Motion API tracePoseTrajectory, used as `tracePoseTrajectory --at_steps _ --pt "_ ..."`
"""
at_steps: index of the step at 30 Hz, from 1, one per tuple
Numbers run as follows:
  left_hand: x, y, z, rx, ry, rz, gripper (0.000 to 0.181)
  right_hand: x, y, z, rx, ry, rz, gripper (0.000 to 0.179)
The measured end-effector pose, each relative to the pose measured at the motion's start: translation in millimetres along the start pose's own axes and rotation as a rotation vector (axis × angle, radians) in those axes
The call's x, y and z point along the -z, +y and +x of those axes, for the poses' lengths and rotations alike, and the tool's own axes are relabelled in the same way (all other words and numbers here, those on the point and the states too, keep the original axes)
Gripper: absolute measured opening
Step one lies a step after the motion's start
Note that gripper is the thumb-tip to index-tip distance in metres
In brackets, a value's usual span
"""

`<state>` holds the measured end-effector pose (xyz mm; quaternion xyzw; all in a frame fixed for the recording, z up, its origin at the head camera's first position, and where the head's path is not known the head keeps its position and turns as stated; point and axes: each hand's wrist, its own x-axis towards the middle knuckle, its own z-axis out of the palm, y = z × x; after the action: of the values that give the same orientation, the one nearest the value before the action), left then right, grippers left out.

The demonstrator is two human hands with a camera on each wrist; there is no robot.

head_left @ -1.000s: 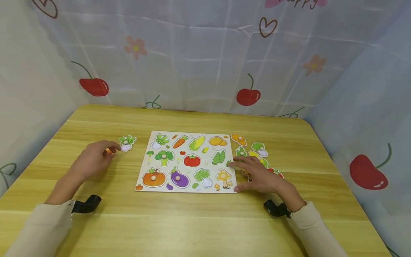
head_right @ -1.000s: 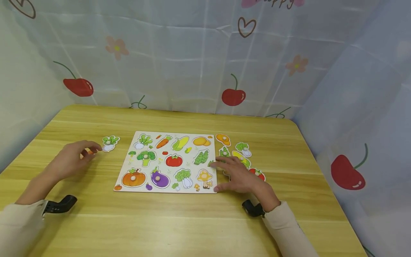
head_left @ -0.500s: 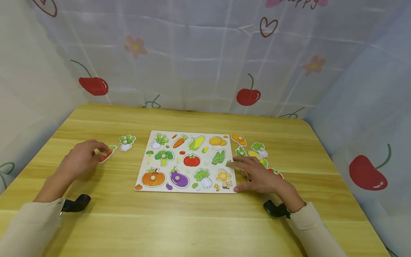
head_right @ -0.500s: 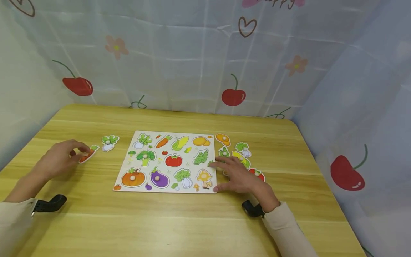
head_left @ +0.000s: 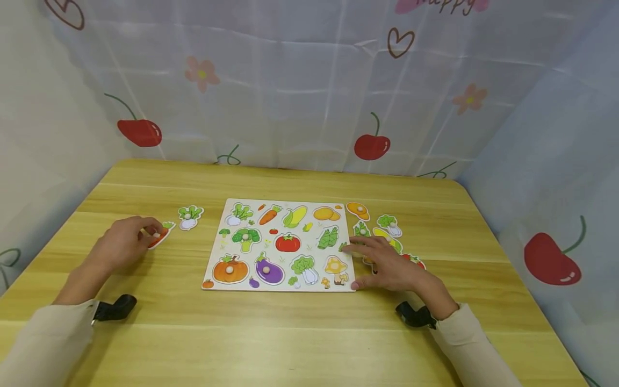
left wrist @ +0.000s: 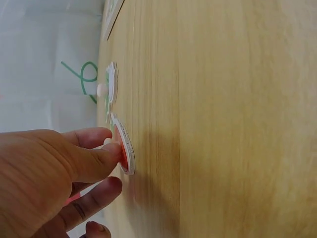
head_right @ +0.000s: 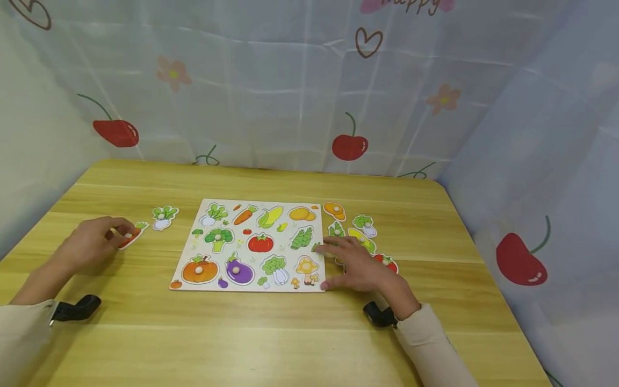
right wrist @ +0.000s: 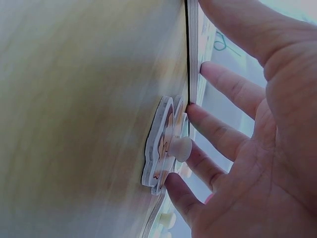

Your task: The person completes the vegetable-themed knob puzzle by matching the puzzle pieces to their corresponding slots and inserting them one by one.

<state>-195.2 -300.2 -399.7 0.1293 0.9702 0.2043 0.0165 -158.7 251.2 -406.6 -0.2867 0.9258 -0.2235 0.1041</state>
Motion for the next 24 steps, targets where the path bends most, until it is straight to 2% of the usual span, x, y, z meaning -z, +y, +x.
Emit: tracePoseTrajectory --at_steps 11,13,18,24 --pt "5.5 5.4 1.4 0.010 0.006 0.043 0.019 1 -1 -0.3 -0.007 -0.004 -0.005 0.077" --pt "5.8 8.2 3.2 -0.003 0.012 0.045 0.019 1 0 -0.8 -0.004 0.000 -0.005 0.077" --pt "4.4 19.8 10.7 -0.050 0.015 0.029 0.016 1 0 -1.2 0.000 0.001 0.003 0.075" --pt "-1.4 40.7 22.5 -0.074 0.029 0.016 0.015 0 0 -0.4 0.007 0.001 -0.002 0.075"
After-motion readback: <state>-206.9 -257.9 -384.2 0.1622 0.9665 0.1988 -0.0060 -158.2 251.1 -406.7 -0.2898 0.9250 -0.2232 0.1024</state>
